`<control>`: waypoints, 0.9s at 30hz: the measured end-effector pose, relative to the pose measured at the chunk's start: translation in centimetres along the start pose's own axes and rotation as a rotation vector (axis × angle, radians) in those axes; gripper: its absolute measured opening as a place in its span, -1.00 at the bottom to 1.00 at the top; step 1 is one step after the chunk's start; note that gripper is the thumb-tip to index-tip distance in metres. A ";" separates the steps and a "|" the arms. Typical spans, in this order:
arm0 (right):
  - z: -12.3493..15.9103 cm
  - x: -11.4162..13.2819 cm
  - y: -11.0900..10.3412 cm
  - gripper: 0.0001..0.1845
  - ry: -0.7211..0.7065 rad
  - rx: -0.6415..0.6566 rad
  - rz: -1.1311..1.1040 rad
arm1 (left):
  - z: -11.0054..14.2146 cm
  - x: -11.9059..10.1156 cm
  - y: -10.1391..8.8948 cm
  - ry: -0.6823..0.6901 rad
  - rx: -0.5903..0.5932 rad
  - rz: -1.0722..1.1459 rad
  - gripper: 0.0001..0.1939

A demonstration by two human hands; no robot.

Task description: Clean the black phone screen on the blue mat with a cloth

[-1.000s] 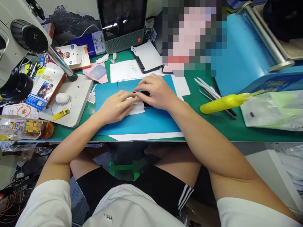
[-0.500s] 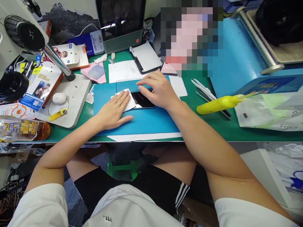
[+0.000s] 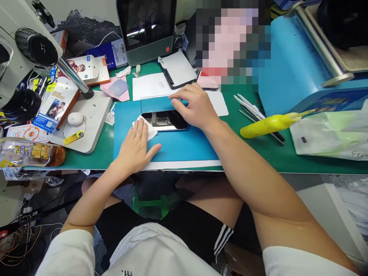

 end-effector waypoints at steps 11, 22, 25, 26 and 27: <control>0.5 -2.4 -1.7 -0.69 0.250 0.121 0.073 | -2.4 0.3 0.5 -0.064 -0.055 -0.004 -0.01; 0.9 -2.6 -5.2 -0.07 0.271 0.709 -0.064 | -2.0 -0.4 -0.3 -0.101 0.018 -0.068 -0.09; 1.1 -2.1 -5.2 -0.05 0.243 0.701 -0.049 | -1.1 -0.9 -0.5 -0.110 0.050 -0.097 -0.10; 1.3 -2.1 -5.1 -0.05 0.227 0.692 -0.051 | -0.8 -1.1 -0.5 -0.110 0.055 -0.101 -0.10; 1.4 -2.1 -5.0 -0.05 0.213 0.681 -0.051 | -0.5 -1.3 -0.5 -0.110 0.058 -0.103 -0.10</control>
Point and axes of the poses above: each hand's wrist, its own z-axis away from the middle knuckle, its own y-axis out of the palm, x = y × z, the point moved 2 cm from there along -z, towards the middle knuckle, and after that the axes turned 4 degrees about -x, right-handed, at the moved point
